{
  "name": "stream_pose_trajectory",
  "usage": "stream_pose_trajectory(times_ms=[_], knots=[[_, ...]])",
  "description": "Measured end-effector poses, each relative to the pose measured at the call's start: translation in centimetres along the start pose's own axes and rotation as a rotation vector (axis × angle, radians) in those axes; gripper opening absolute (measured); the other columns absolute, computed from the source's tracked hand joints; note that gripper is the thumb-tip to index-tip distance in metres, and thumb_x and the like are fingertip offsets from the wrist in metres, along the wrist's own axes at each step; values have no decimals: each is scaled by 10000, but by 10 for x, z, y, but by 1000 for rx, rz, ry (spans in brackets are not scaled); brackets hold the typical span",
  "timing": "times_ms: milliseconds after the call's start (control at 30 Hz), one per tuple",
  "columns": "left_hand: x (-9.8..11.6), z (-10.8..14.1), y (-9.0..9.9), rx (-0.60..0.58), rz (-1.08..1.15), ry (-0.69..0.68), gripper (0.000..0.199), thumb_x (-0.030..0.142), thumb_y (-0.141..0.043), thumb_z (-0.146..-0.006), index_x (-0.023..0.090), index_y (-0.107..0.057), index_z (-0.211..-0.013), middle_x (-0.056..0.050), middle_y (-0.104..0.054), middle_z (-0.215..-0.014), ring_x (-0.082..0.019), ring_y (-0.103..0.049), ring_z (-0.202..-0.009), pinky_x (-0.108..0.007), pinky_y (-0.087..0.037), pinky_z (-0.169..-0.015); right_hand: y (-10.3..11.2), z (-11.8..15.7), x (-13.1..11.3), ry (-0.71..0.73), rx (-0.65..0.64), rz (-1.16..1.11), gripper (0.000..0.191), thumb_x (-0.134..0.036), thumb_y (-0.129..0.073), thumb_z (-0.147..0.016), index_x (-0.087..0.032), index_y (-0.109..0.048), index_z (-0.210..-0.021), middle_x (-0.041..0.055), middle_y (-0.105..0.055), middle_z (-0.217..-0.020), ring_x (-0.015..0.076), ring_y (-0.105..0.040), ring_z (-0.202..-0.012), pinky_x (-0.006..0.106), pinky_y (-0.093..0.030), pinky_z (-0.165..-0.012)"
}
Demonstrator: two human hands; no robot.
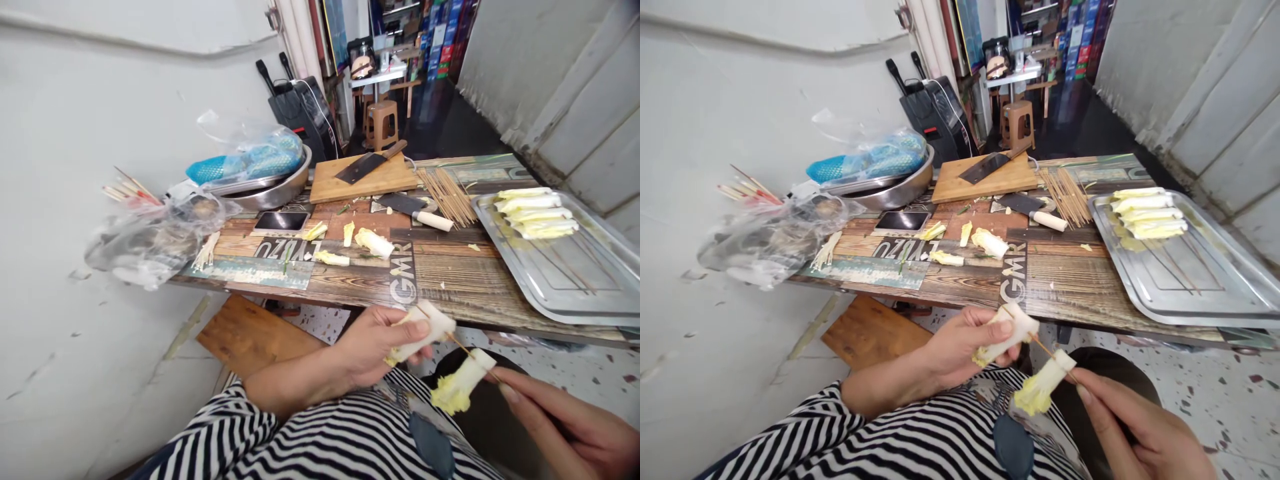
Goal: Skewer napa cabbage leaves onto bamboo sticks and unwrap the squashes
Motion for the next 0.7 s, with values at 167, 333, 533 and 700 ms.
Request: stream_pose_trajectory(times_ms=[167, 333, 533, 700], knots=[[-4, -2, -6, 51, 21, 1, 453, 476, -928, -535, 95, -755, -707, -34, -670, -638, -69, -545, -536, -215, -403, -579, -2, -13, -27, 107, 14, 30, 274, -323, -566, -966, -306, -682, -1214, -19, -728, -1160, 152, -716, -992, 163, -578, -846], [-7, -8, -4, 89, 54, 16, 487, 479, -944, -495, 97, -766, -738, -33, -683, -645, -93, -582, -570, -234, -441, -616, -6, -23, -36, 133, 97, 32, 219, -316, -567, -956, -297, -711, -1120, -35, -755, -1061, 141, -734, -906, 141, -584, -792], [-6, -8, 4, 87, 32, 36, 487, 468, -942, -500, 88, -758, -743, -43, -686, -659, -110, -604, -609, -246, -459, -642, -6, -27, -38, 161, 98, 29, 199, -294, -577, -950, -291, -710, -1099, -46, -760, -1025, 117, -734, -873, 119, -571, -796], [2, -8, 5, 51, -30, 42, 482, 475, -943, -485, 97, -754, -717, -37, -688, -669, -92, -587, -582, -219, -426, -591, -6, -21, -35, 199, 41, 27, 236, -300, -559, -973, -311, -674, -1178, -47, -744, -1098, 108, -721, -952, 116, -551, -853]])
Point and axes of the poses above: each hand's wrist, its own z-axis away from the middle knuckle, its own y-axis out of the back of the hand, x = y × z, the point moved 2 cm from there along -z, towards the middle knuckle
